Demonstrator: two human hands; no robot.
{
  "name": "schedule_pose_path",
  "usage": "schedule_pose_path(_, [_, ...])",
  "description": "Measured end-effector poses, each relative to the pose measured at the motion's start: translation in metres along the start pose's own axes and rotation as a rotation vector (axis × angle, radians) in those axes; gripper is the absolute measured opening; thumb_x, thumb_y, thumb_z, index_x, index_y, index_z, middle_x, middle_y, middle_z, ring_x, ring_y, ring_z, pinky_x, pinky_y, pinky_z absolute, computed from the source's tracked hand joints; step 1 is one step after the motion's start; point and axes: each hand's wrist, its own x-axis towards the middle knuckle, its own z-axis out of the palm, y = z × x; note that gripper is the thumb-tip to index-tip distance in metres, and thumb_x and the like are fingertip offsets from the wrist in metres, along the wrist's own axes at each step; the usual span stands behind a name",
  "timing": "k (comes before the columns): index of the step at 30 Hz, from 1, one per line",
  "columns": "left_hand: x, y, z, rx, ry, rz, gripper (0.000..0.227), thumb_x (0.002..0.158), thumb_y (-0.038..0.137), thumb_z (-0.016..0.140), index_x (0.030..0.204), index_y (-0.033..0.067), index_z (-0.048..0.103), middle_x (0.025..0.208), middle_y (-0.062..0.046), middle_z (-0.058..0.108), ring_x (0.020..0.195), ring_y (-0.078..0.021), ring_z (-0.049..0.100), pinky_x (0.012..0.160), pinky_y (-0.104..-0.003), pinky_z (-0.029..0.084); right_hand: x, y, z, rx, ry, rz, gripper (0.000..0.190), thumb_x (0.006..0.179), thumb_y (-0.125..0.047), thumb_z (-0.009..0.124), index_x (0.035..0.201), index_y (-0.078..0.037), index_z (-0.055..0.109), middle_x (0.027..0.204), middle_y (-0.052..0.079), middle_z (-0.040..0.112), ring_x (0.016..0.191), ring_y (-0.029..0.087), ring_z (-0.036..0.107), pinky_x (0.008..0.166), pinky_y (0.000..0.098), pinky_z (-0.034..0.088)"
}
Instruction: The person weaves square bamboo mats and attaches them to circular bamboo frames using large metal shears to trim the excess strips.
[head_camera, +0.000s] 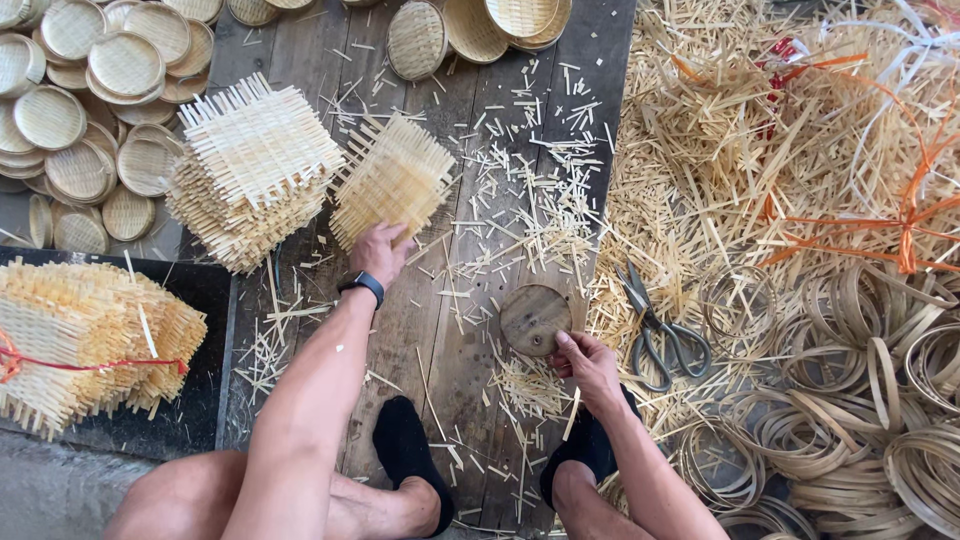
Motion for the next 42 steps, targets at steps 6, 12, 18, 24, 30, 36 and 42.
schedule_pose_path(6, [-0.038,0.026,-0.004,-0.023,0.407,0.352,0.025,0.099,0.004,0.066,0.121,0.0117,0.073,0.116,-0.012,0.078,0.109,-0.0253,0.074,0.096,-0.038,0.06,0.001,-0.007,-0.009,0.053,0.089,-0.042,0.034,0.101,-0.031,0.064,0.106,0.002,0.07,0.082,0.009,0.071,0.066,0.015,0.065,0.057,0.0286,0.054])
schedule_pose_path(12, [-0.115,0.097,0.02,-0.062,0.348,0.81,0.035,0.094,-0.003,0.066,0.126,0.0108,0.07,0.122,-0.011,0.074,0.112,-0.0226,0.07,0.097,-0.04,0.057,-0.016,-0.05,-0.007,0.414,-0.03,-0.147,0.05,0.099,-0.047,0.055,0.111,-0.001,0.071,0.083,0.007,0.071,0.069,0.016,0.069,0.064,0.0297,0.06])
schedule_pose_path(18, [-0.174,0.126,0.026,-0.069,-0.234,0.995,0.041,0.079,0.004,0.069,0.12,0.0094,0.069,0.134,-0.009,0.069,0.131,-0.0254,0.059,0.113,-0.045,0.046,-0.02,-0.072,0.004,-0.167,0.049,-0.125,0.032,0.084,-0.018,0.08,0.109,0.0,0.071,0.094,0.008,0.078,0.078,0.016,0.072,0.072,0.0305,0.062])
schedule_pose_path(24, [-0.14,0.14,0.041,-0.31,0.088,0.018,0.07,0.065,0.015,0.093,0.122,-0.0047,0.059,0.12,-0.022,0.064,0.114,-0.0308,0.057,0.1,-0.046,0.045,-0.008,-0.052,0.003,-0.134,0.122,-0.113,0.031,0.083,-0.012,0.084,0.107,0.004,0.071,0.092,0.011,0.077,0.076,0.014,0.07,0.07,0.027,0.06])
schedule_pose_path(30, [-0.107,0.095,0.074,-1.164,-0.561,-0.559,0.045,0.076,-0.003,0.083,0.117,-0.003,0.066,0.104,-0.013,0.077,0.086,-0.0163,0.076,0.078,-0.031,0.064,0.001,-0.039,0.006,-0.023,0.142,-0.128,0.034,0.08,-0.009,0.084,0.107,0.003,0.07,0.092,0.01,0.077,0.077,0.012,0.073,0.071,0.0244,0.062])
schedule_pose_path(36, [-0.111,0.096,0.075,-1.119,-0.488,-0.567,0.038,0.077,-0.005,0.082,0.113,-0.0049,0.069,0.104,-0.016,0.077,0.087,-0.0193,0.075,0.08,-0.033,0.062,-0.002,-0.038,0.0,-0.019,0.077,-0.113,0.033,0.084,-0.012,0.082,0.113,0.002,0.072,0.094,0.008,0.077,0.079,0.01,0.07,0.074,0.0244,0.06])
schedule_pose_path(42, [-0.112,0.097,0.068,-1.039,-0.467,-0.562,0.037,0.077,-0.005,0.083,0.112,-0.004,0.068,0.102,-0.016,0.077,0.087,-0.0189,0.075,0.081,-0.032,0.062,-0.005,-0.038,0.0,-0.025,0.075,-0.142,0.033,0.084,-0.013,0.082,0.113,0.002,0.072,0.093,0.007,0.077,0.079,0.01,0.07,0.073,0.0231,0.059])
